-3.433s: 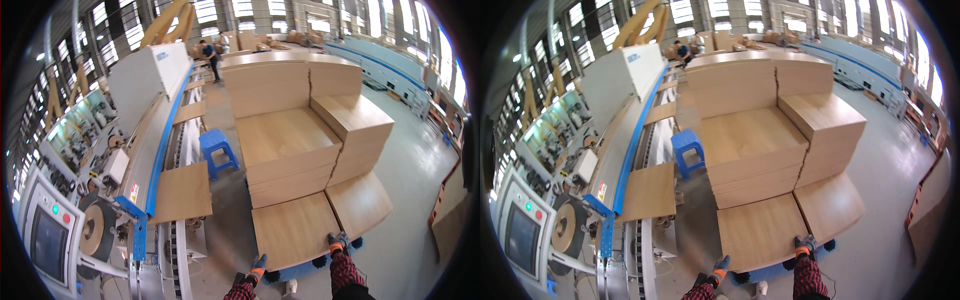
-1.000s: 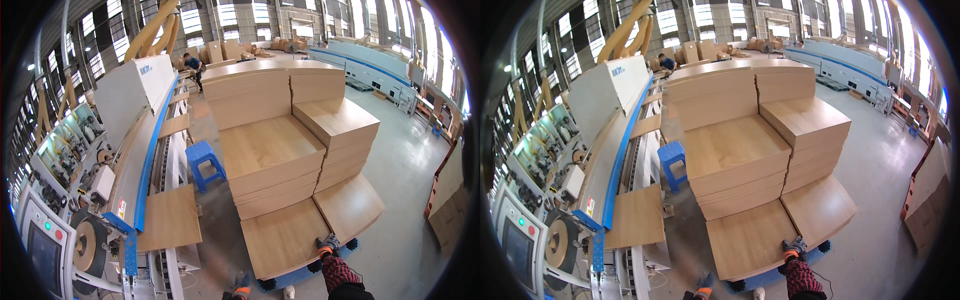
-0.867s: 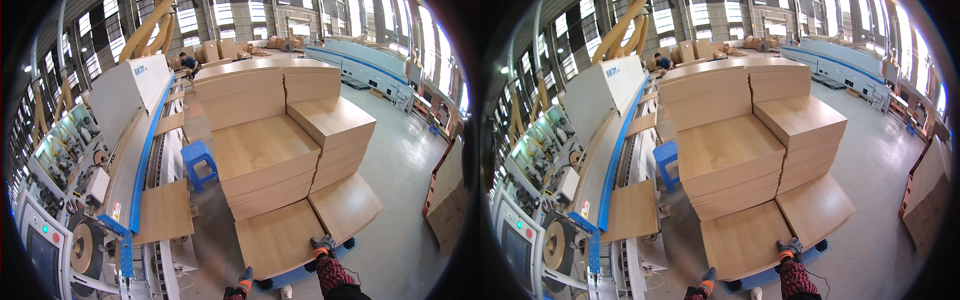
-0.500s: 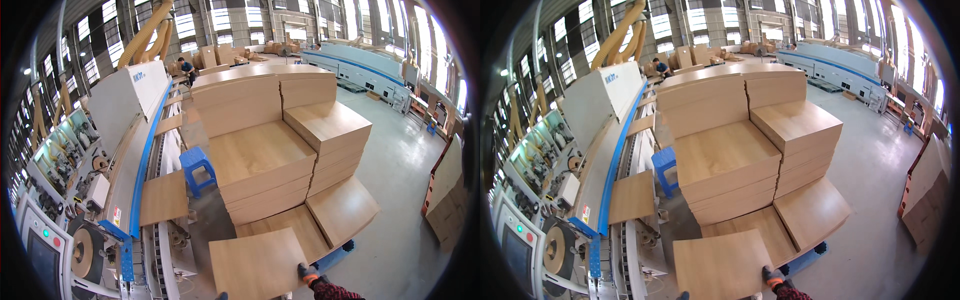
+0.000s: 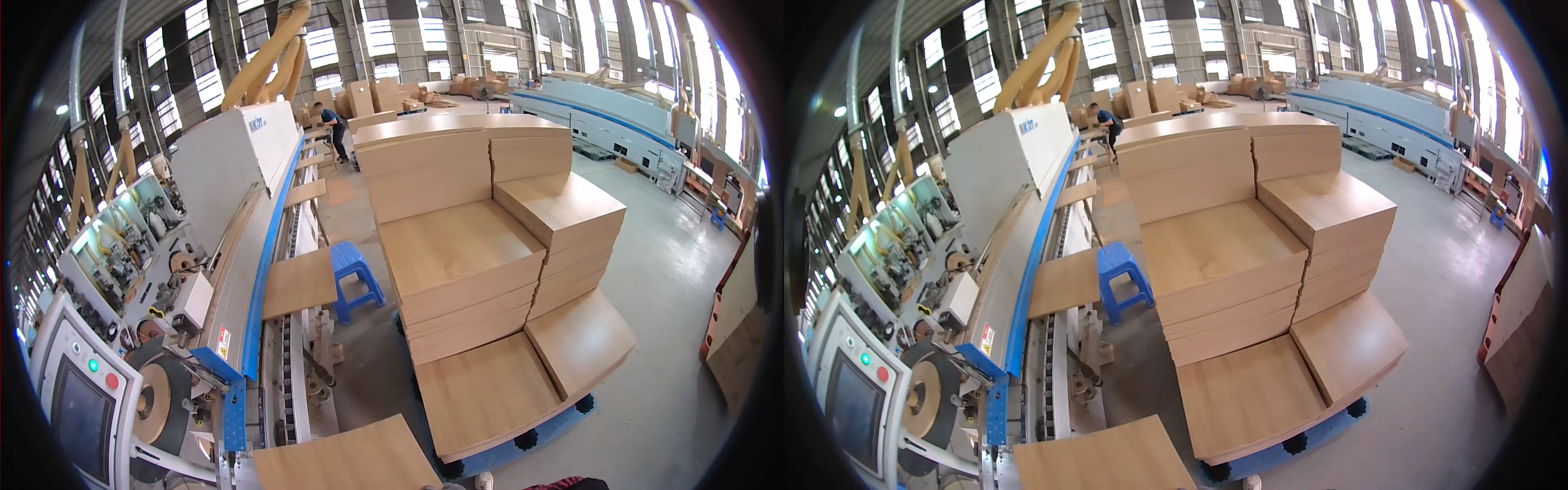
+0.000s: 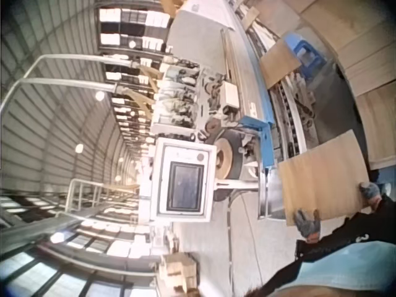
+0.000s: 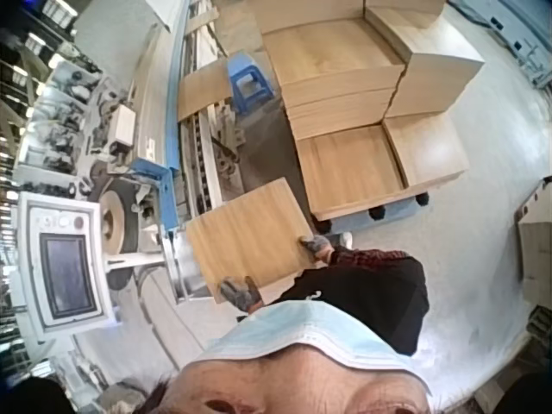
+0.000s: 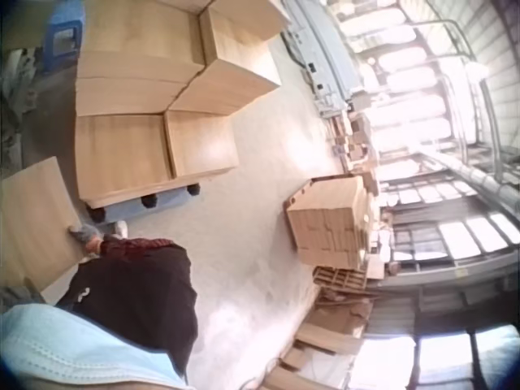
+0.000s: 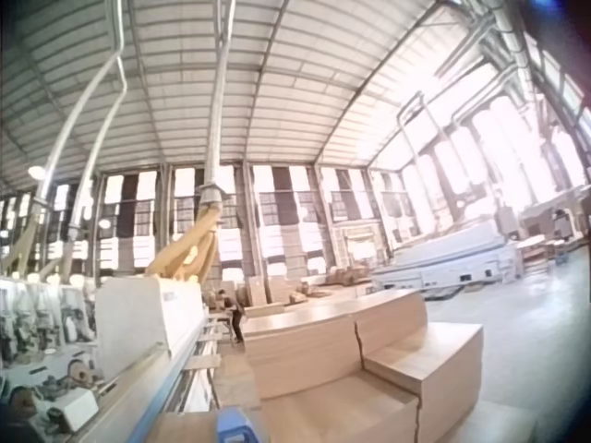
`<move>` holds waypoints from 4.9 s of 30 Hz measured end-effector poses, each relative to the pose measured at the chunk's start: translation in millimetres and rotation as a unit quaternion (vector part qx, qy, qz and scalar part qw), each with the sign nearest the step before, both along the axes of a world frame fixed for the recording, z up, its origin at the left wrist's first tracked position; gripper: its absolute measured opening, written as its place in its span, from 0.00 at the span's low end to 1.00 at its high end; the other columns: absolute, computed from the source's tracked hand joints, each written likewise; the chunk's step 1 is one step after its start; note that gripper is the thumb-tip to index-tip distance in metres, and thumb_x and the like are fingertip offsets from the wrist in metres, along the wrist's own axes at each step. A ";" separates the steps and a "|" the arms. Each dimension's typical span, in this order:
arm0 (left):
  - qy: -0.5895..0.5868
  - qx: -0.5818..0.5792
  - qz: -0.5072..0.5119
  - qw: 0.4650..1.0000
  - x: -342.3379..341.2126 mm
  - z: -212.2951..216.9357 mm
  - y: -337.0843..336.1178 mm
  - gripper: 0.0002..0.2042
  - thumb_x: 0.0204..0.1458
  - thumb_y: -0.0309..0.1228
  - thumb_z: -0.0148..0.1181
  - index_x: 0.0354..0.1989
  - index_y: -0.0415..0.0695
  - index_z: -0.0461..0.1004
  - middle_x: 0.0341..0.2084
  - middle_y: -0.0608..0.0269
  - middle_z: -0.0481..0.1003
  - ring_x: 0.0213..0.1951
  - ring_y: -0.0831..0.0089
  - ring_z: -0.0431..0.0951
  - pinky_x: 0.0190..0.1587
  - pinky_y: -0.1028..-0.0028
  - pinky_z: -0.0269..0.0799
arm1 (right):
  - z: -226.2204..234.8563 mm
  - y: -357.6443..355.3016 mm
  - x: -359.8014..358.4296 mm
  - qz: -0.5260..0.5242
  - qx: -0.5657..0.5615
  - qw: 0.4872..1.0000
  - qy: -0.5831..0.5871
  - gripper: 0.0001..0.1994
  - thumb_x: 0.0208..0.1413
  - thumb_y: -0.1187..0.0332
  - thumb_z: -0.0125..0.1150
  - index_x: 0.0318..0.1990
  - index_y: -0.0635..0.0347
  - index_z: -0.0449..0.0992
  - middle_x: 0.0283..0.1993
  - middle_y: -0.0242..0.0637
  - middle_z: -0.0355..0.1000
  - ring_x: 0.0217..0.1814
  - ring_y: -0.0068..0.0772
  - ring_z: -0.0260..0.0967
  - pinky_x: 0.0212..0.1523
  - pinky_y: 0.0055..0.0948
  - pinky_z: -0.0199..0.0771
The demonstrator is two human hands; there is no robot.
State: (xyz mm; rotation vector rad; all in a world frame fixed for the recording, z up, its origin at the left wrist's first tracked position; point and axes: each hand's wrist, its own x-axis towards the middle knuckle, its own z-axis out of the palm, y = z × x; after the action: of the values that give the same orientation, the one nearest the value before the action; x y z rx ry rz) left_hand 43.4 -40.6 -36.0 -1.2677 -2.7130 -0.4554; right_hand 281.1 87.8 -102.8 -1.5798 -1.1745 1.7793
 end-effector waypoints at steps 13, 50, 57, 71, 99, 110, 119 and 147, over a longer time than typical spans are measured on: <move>0.124 0.056 -0.015 0.991 -44.1 -4.7 49.8 0.28 0.48 0.49 0.48 0.47 0.34 0.63 0.47 0.33 0.61 0.50 0.38 0.59 0.51 0.47 0.54 | -7.8 -7.9 -141.8 -0.009 0.002 0.991 0.133 0.19 0.46 0.53 0.59 0.39 0.59 0.74 0.36 0.38 0.73 0.40 0.33 0.69 0.39 0.30 0.69; -0.223 -0.064 -0.307 0.923 175.8 -202.1 276.8 0.31 0.45 0.53 0.49 0.42 0.32 0.67 0.41 0.41 0.65 0.44 0.48 0.63 0.48 0.56 0.57 | -117.8 195.9 289.6 -0.265 0.026 0.806 -0.528 0.42 0.40 0.41 0.49 0.58 0.64 0.54 0.61 0.49 0.48 0.64 0.48 0.42 0.60 0.47 0.42; -0.425 -0.158 -0.183 0.872 212.7 -229.0 304.0 0.31 0.43 0.55 0.51 0.38 0.34 0.70 0.34 0.42 0.68 0.38 0.50 0.68 0.42 0.58 0.63 | -120.2 185.4 283.0 -0.291 0.035 0.776 -0.558 0.39 0.37 0.41 0.51 0.54 0.62 0.60 0.52 0.48 0.58 0.55 0.49 0.54 0.53 0.45 0.52; -0.239 -0.124 0.200 0.942 27.2 -17.6 61.4 0.28 0.38 0.61 0.49 0.22 0.43 0.73 0.17 0.53 0.72 0.26 0.60 0.74 0.29 0.62 0.67 | -161.6 54.1 119.8 -0.073 -0.088 0.921 -0.373 0.39 0.42 0.33 0.41 0.28 0.71 0.74 0.32 0.61 0.69 0.43 0.60 0.64 0.41 0.45 0.62; 0.018 0.215 -0.137 0.967 -58.2 -39.9 168.6 0.10 0.46 0.32 0.48 0.31 0.38 0.66 0.37 0.47 0.67 0.44 0.50 0.65 0.50 0.53 0.54 | 13.1 137.6 -174.9 -0.127 0.042 0.989 -0.056 0.26 0.47 0.49 0.54 0.38 0.71 0.71 0.38 0.47 0.71 0.42 0.42 0.67 0.41 0.32 0.63; 0.042 0.234 -0.194 0.952 -74.4 -57.6 302.5 0.15 0.50 0.37 0.48 0.33 0.34 0.69 0.38 0.41 0.68 0.42 0.45 0.65 0.47 0.53 0.57 | -79.7 278.8 -156.5 -0.087 0.026 0.993 0.071 0.27 0.48 0.48 0.50 0.41 0.68 0.71 0.42 0.47 0.71 0.47 0.46 0.66 0.45 0.35 0.62; -0.062 0.237 -0.301 0.922 9.2 -148.0 269.3 0.23 0.44 0.39 0.57 0.49 0.44 0.63 0.45 0.49 0.66 0.51 0.53 0.63 0.51 0.55 0.57 | -152.4 218.6 262.1 -0.195 -0.103 0.752 -0.621 0.44 0.42 0.36 0.41 0.58 0.68 0.53 0.61 0.49 0.51 0.61 0.49 0.49 0.61 0.41 0.45; 0.214 -0.026 0.111 0.970 -14.1 21.1 -2.2 0.31 0.48 0.52 0.48 0.45 0.31 0.64 0.43 0.38 0.64 0.44 0.46 0.63 0.46 0.52 0.59 | -50.7 36.1 -4.0 -0.088 -0.047 0.995 0.027 0.20 0.50 0.52 0.53 0.41 0.61 0.73 0.33 0.37 0.72 0.35 0.34 0.68 0.34 0.31 0.67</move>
State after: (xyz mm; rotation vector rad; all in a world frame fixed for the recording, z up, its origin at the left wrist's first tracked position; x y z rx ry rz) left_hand 29.3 -42.8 -14.9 -0.9233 -2.4635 -0.0719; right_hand 277.2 123.9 -153.5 -1.6237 -0.9085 1.7709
